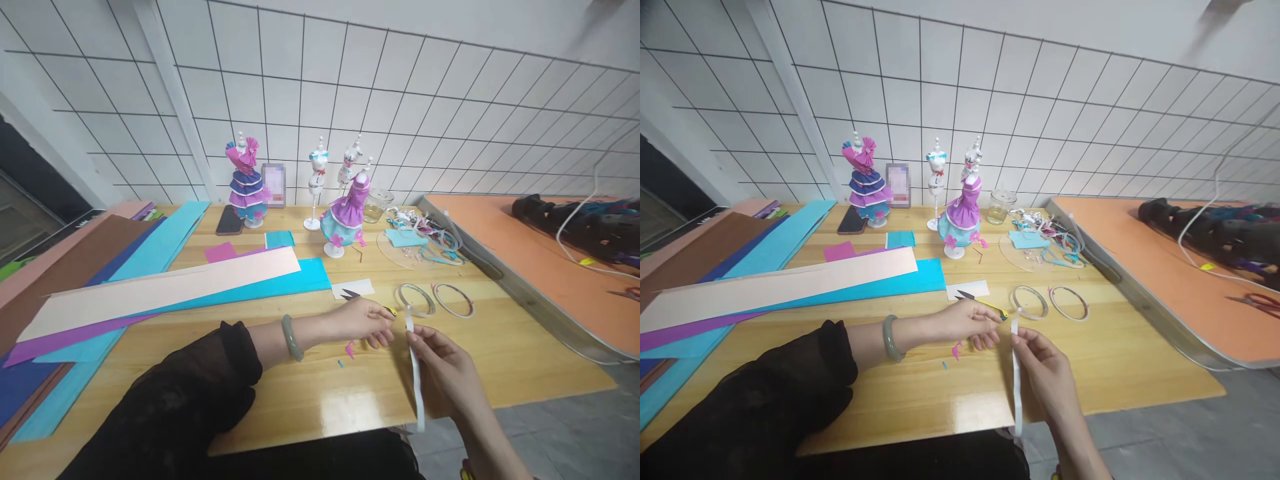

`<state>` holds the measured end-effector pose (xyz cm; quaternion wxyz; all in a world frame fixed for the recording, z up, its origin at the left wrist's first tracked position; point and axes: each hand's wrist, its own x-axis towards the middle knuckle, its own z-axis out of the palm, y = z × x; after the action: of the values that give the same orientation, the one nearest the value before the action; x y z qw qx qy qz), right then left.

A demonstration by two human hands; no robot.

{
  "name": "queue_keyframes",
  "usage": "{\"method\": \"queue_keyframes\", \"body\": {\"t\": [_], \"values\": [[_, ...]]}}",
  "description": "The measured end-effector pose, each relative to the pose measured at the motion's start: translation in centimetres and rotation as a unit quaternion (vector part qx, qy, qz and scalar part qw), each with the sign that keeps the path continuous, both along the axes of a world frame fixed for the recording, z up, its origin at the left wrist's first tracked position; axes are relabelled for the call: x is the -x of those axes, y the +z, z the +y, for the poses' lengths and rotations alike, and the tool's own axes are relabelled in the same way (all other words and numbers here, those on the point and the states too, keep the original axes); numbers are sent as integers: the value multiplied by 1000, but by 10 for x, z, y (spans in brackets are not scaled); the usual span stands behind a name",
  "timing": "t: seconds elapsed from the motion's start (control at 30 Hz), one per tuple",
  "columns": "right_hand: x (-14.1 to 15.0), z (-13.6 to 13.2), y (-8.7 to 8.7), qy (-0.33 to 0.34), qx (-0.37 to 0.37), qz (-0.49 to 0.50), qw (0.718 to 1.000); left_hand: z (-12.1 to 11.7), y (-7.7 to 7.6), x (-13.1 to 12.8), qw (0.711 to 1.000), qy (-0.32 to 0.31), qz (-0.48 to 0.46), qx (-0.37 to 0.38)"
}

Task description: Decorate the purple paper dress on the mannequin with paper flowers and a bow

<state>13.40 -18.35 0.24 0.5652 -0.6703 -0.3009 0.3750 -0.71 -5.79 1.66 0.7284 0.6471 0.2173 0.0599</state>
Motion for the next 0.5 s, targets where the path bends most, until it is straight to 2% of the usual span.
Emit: {"method": "queue_keyframes", "body": {"t": [0.1,0.2,0.33,0.5], "values": [[12,0,-2,35,-26,38,998,-6,-6,-3,983,12,-54,177],[23,-1,-2,57,-24,20,998,-3,-11,-4,957,64,-82,269],[31,-4,-5,69,1,-63,996,4,-6,-1,940,70,-100,317],[35,-8,-10,98,17,-127,987,5,0,3,944,61,-104,308]]}}
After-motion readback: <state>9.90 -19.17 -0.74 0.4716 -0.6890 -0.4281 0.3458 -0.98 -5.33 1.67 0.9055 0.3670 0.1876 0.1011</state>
